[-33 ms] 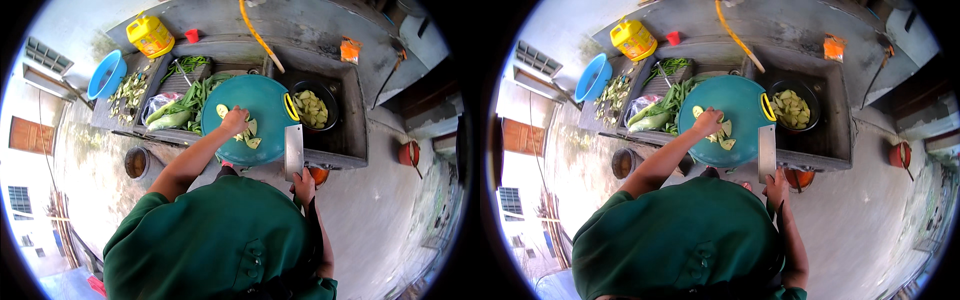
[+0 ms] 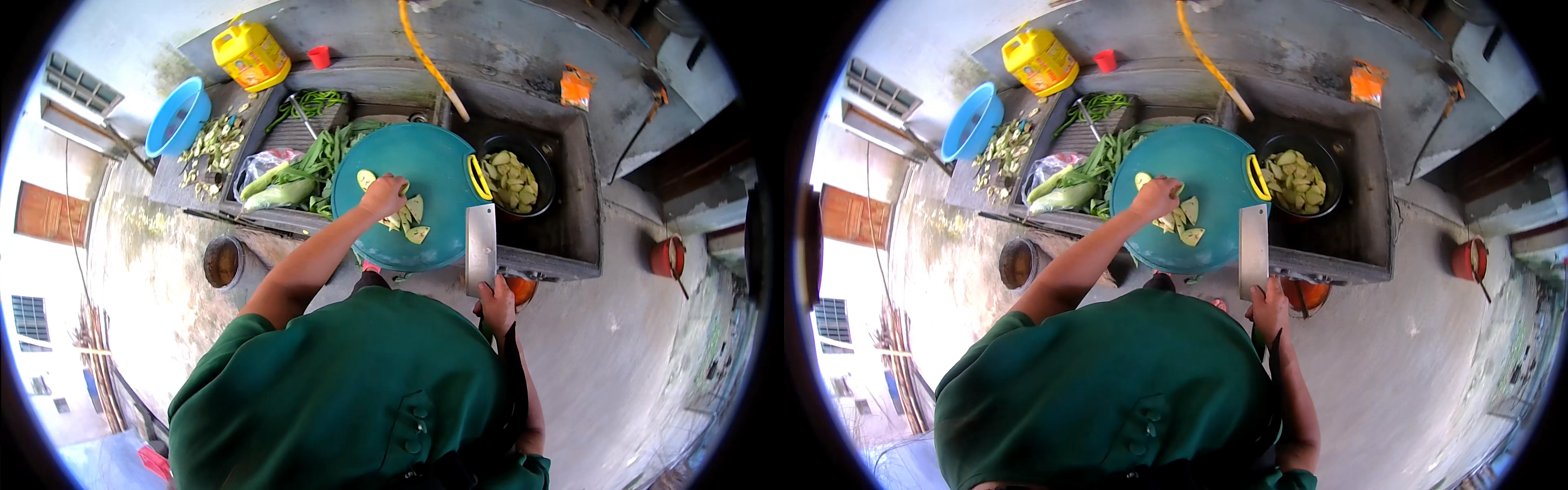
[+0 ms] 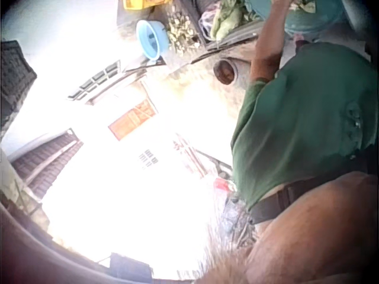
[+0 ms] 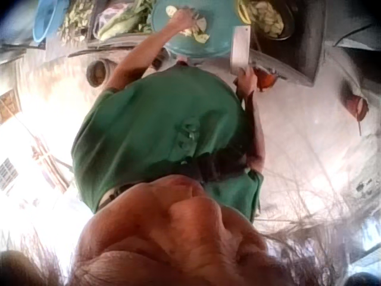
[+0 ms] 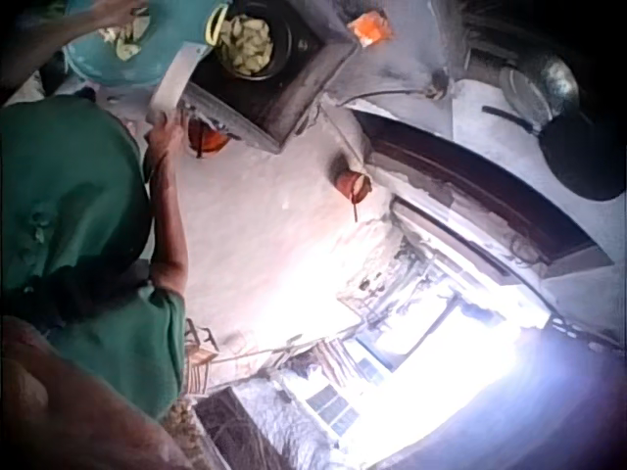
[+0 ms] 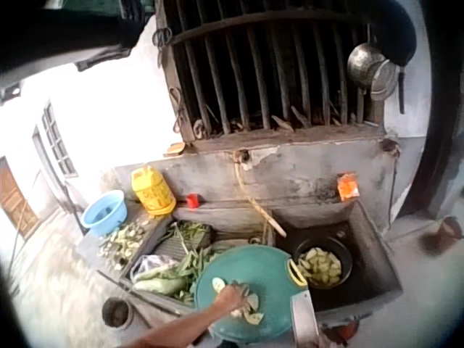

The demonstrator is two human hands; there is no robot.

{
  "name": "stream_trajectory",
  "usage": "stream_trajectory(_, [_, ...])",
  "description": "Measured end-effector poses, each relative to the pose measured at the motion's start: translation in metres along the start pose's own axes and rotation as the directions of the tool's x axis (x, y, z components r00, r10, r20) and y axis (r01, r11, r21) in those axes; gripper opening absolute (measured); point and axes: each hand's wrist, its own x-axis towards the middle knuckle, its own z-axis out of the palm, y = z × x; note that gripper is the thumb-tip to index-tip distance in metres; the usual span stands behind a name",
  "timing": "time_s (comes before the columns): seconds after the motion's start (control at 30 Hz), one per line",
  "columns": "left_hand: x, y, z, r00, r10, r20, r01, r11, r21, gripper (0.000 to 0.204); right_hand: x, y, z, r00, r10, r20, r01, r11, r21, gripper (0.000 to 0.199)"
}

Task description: The person uses a large cleaver to slice a green vegetable into thin rounds on a blue cutting board. They then peel a long green vegetable using the cleaver and continue slicing it into pieces.

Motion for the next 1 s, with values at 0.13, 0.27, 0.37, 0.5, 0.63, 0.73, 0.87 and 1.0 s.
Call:
stream_trajectory(0.13, [-0.016, -0.023, -0.035, 0.916, -0.349, 0.199, 0.353, 0.464, -0.812, 0.020, 0.007, 0.006, 0.005, 0.999, -0.018, 0.042, 0.020, 0.999, -0.032, 0.014])
stream_trajectory(0.27, [-0.040, -0.037, -0.052, 0.863, -0.357, 0.357, 0.389, 0.019, -0.921, 0.023, 0.010, -0.001, 0.010, 0.994, -0.058, 0.089, 0.067, 0.992, -0.107, 0.016])
stream_trajectory(0.37, [-0.057, -0.037, -0.051, 0.859, -0.357, 0.367, 0.378, -0.041, -0.925, 0.025, 0.012, -0.003, 0.015, 0.989, -0.073, 0.131, 0.091, 0.987, -0.135, 0.016])
stream_trajectory(0.5, [-0.073, -0.042, -0.045, 0.871, -0.338, 0.356, 0.347, -0.088, -0.934, 0.024, 0.016, -0.009, 0.023, 0.978, -0.111, 0.177, 0.140, 0.977, -0.162, 0.017])
stream_trajectory(0.63, [-0.083, -0.041, -0.048, 0.869, -0.350, 0.349, 0.341, -0.087, -0.936, 0.024, 0.019, -0.008, 0.028, 0.965, -0.085, 0.248, 0.130, 0.976, -0.174, 0.015])
stream_trajectory(0.73, [-0.089, -0.044, -0.045, 0.849, -0.400, 0.345, 0.343, -0.081, -0.936, 0.025, 0.017, -0.011, 0.029, 0.963, -0.059, 0.262, 0.107, 0.979, -0.172, 0.014])
stream_trajectory(0.87, [-0.090, -0.062, -0.029, 0.839, -0.444, 0.314, 0.338, -0.027, -0.941, 0.026, 0.023, 0.000, 0.026, 0.977, -0.015, 0.213, 0.023, 0.999, -0.035, 0.016])
stream_trajectory(1.0, [-0.088, -0.051, -0.017, 0.844, -0.536, -0.011, 0.384, 0.619, -0.686, 0.034, 0.037, 0.012, 0.024, 0.969, 0.047, 0.243, -0.112, 0.958, 0.262, 0.017])
